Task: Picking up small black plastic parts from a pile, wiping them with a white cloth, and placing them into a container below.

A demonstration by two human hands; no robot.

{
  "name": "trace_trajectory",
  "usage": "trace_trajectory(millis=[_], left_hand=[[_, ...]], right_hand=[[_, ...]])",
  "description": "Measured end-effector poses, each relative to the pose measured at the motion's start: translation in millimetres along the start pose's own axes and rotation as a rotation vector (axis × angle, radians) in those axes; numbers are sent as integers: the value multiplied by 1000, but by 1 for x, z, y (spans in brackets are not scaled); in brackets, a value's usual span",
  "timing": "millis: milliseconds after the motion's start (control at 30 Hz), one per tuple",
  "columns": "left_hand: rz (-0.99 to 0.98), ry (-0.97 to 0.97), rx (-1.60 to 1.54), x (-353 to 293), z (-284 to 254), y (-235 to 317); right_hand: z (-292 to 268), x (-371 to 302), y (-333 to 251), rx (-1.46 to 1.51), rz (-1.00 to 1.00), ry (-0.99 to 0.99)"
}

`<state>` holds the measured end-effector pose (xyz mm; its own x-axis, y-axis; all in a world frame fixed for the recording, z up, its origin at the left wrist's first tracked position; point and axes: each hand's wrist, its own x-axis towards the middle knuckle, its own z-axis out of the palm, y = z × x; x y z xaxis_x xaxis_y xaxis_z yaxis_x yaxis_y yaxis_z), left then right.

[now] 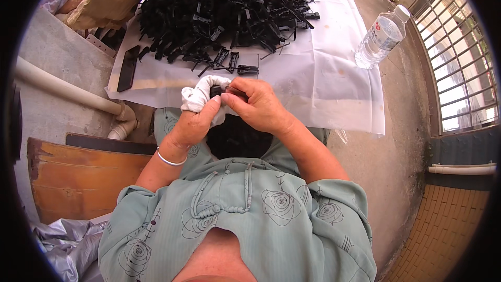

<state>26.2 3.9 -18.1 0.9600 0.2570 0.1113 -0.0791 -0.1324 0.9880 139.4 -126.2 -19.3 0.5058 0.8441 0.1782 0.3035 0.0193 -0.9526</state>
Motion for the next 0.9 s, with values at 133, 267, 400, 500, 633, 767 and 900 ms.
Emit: trace_trajectory(millis=[133,267,400,500,633,767,900], left_hand=[[-223,2,-326,1,-4,1],[114,33,164,2,1,-6],[198,42,400,0,4,-4],[200,31,428,-5,3,-5],[236,117,442,-11,4,-13],[140,131,392,-11,5,-7],[435,188,921,8,-8,0]], right_hand=[[3,0,5,-199,-210,14],[4,3,6,-108,-92,-86],[16,0,12,-41,-43,-53],[25,-2,18,-64,-35,-14],[31,-2,19,-44,6,-7],[14,4,16,-41,-38,-75],[-16,23,26,-581,-103,170]])
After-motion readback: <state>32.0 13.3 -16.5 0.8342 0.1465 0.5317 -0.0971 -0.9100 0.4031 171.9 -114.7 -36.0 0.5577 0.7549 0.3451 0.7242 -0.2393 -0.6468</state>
